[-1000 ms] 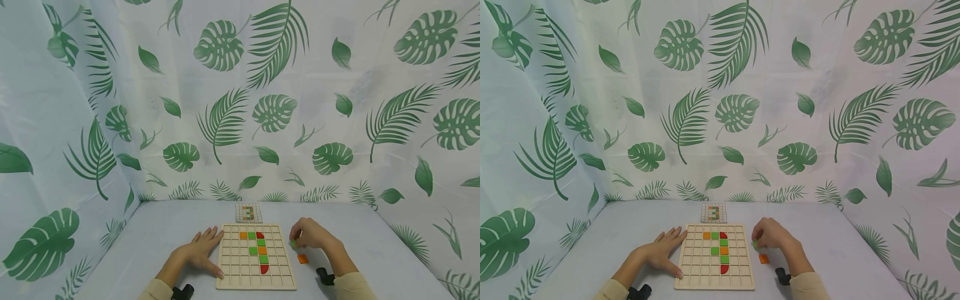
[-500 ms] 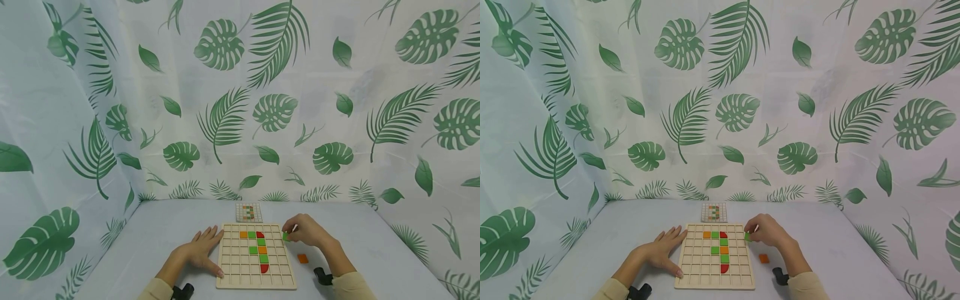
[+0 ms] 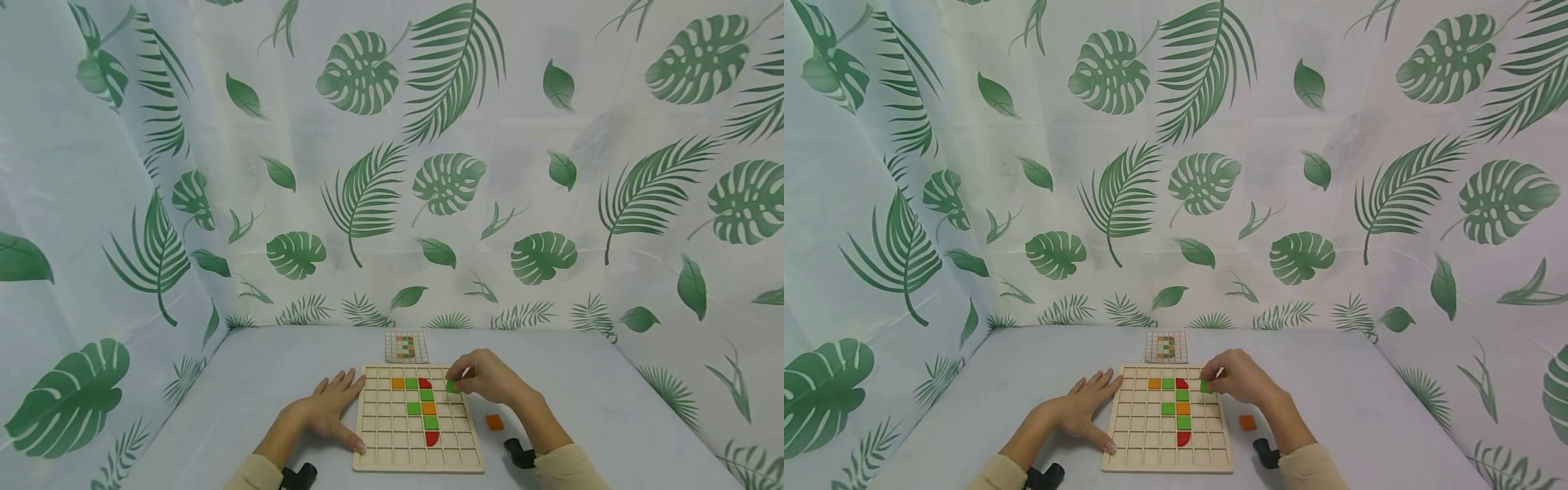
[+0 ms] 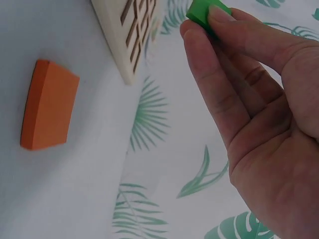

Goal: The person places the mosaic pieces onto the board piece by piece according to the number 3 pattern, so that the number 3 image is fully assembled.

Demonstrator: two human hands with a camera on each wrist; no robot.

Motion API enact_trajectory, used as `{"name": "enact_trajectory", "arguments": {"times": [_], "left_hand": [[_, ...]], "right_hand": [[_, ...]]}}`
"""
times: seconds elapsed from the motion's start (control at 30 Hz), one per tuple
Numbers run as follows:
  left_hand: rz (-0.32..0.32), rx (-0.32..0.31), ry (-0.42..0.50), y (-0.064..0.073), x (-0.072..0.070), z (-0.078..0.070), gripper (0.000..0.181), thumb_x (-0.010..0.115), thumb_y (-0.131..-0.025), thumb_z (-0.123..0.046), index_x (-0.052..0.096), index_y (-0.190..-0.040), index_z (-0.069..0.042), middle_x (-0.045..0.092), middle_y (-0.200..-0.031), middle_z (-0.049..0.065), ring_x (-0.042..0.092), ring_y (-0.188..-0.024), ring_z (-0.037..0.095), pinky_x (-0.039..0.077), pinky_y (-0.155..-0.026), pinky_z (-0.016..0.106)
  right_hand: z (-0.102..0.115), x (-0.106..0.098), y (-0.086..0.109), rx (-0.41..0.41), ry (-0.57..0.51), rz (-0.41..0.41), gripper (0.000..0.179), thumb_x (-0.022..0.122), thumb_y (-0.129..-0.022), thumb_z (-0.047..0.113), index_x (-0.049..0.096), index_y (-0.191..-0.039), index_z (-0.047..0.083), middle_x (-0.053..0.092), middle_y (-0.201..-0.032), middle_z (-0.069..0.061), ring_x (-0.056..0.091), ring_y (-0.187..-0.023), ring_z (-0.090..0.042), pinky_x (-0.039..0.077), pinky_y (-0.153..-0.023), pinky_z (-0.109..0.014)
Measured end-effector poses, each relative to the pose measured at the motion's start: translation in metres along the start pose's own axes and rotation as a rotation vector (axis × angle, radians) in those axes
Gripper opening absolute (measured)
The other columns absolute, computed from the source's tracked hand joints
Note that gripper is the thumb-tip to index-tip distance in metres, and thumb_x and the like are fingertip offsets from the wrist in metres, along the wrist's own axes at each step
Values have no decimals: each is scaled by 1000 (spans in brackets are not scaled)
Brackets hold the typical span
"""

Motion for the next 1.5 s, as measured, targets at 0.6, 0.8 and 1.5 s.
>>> {"name": "enact_trajectory", "arguments": {"times": [0.6, 0.8, 1.5], "left_hand": [[4, 2, 5, -2, 1, 3, 132, 79, -69, -79, 18, -168, -18, 8, -176, 16, 7, -163, 38, 7, -130, 62], [1, 4, 6, -2, 1, 4, 132, 80, -68, -79, 19, -168, -17, 8, -176, 16, 7, -163, 38, 6, -130, 62], [-3, 12, 5, 0, 0, 2, 130, 81, -70, -75, 19, -168, -16, 9, -175, 18, 7, -163, 39, 7, -130, 63]], "right_hand": [[29, 26, -6, -161, -35, 99, 15, 78, -89, -1, 82, -101, 8, 78, -101, -4, 71, -82, -8, 61, -72, -22], [34, 36, -7, -212, -80, 147, 15, 78, -89, -1, 82, -102, 6, 79, -100, -4, 74, -85, -8, 62, -74, -23], [42, 55, -10, -181, -83, 209, 13, 84, -84, 1, 83, -94, 10, 79, -91, 7, 72, -77, -3, 61, -71, -20]]}}
Point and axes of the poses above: each hand's wrist, its own y-axis away from the middle knuckle, its own x-axis out of the palm, z = x × y, the point moved 3 cm from there along -y, towards the middle knuckle
